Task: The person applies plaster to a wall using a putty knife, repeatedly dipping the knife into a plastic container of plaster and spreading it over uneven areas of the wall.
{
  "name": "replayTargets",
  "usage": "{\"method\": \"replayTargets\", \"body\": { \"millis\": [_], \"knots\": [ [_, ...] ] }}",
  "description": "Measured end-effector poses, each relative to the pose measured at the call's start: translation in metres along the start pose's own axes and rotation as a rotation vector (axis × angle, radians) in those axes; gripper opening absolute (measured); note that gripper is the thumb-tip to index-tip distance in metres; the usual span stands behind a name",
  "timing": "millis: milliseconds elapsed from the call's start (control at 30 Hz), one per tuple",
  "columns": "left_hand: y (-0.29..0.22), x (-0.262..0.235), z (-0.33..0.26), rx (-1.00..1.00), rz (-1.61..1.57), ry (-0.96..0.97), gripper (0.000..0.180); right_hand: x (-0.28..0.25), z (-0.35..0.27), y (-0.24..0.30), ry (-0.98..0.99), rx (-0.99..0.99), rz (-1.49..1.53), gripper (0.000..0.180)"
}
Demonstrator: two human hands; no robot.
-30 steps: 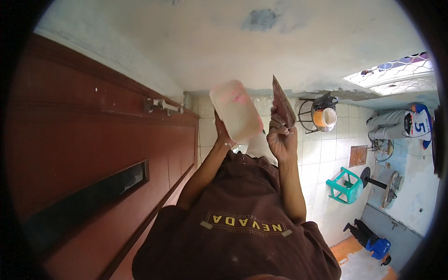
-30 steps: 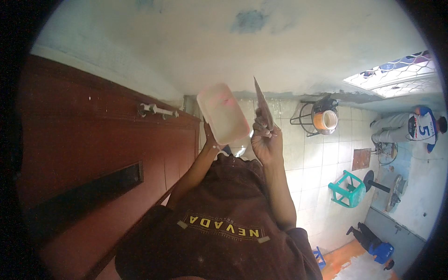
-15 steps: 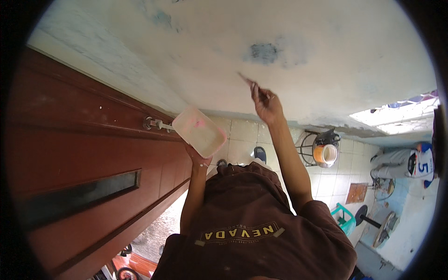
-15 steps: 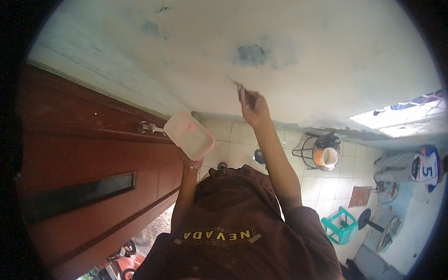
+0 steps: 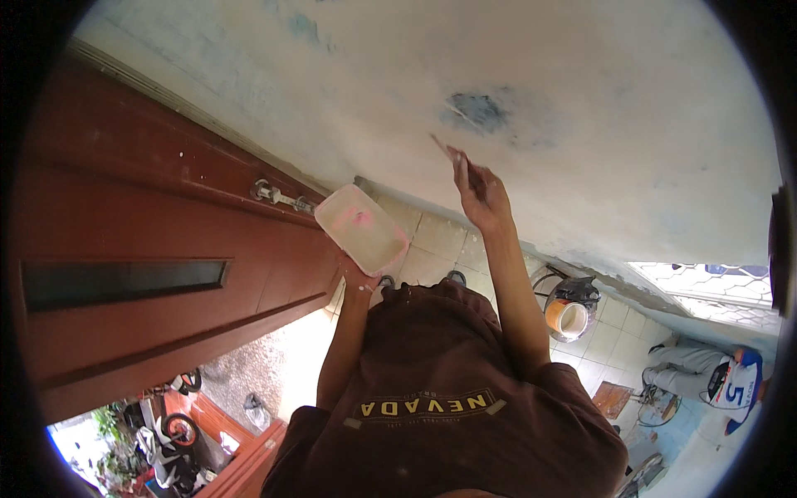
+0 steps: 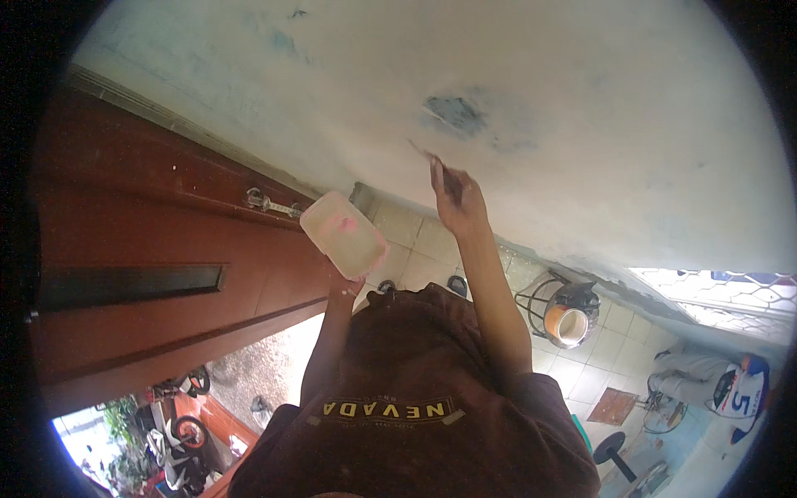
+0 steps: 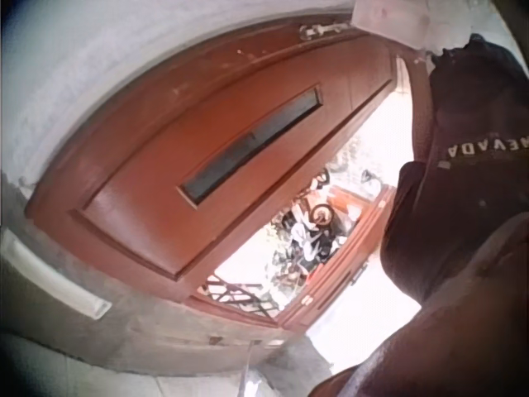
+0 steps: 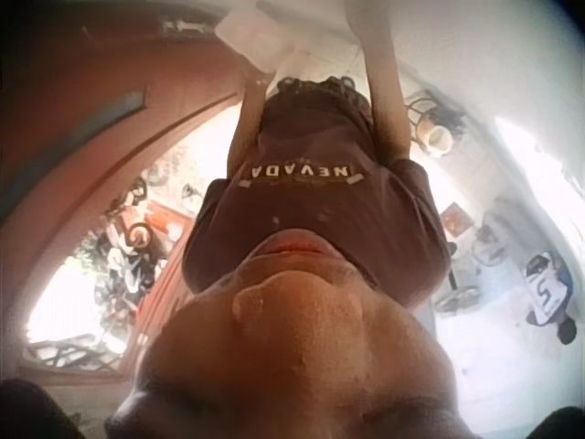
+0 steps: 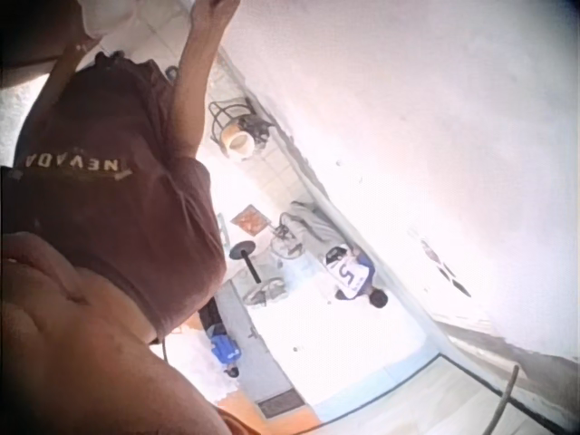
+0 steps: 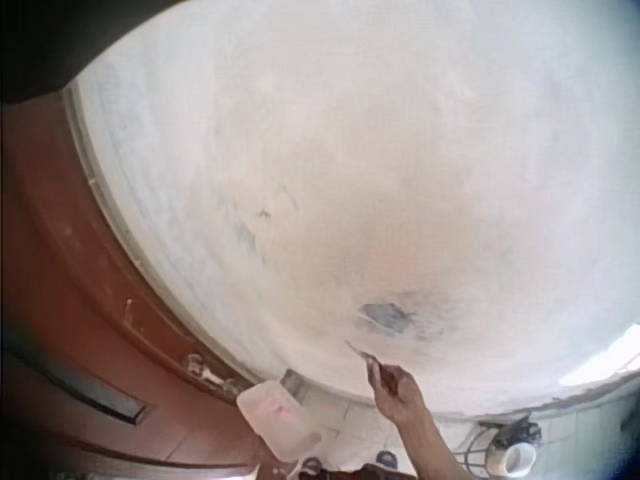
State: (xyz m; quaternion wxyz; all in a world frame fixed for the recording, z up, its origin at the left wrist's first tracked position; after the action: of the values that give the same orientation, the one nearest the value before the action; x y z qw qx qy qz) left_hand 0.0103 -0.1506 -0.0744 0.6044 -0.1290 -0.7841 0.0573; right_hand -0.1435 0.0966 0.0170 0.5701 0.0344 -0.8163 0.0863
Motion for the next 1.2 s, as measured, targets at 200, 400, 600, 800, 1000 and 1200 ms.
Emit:
{"method": "replayTargets", "body": {
  "millis": [200,400,600,800,1000,1200],
  "knots": [
    [0.022,0.034,-0.005,0.129,-0.004,-0.091,0.063,0.097,-0.029,0.045,0.153,0.039,0.284,0.025],
    [0.038,0.077,-0.001,0.198,-0.031,-0.033,0.061,0.007,-0.013,0.018,0.121,0.003,-0.550,0.018],
    [0.068,0.107,-0.013,0.182,0.000,0.012,0.063,0.079,-0.001,0.057,0.181,0.110,0.243,0.034],
    [0.076,0.110,-0.013,0.200,0.029,0.030,0.063,0.072,-0.070,0.069,0.220,0.019,-0.047,0.029],
    [0.084,0.117,-0.011,0.134,0.001,-0.038,0.063,-0.004,0.065,0.056,0.013,-0.098,0.002,0.031],
    [0.058,0.085,0.002,0.096,0.017,-0.006,0.062,0.116,-0.109,0.081,0.401,0.079,0.254,0.037]
  ]
}}
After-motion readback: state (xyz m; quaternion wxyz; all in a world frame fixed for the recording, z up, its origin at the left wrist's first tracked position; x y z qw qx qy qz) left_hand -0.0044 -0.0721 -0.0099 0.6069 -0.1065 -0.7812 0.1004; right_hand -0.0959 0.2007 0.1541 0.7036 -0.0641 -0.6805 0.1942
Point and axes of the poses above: each hand's wrist, its own z-axis towards the middle knuckle, its own x-axis out of the palm, y = z × x, the point moved 4 cm from there along z, towards the middle knuckle, and after that the axes turned 8 degrees about -x, right-handed, at the moved point
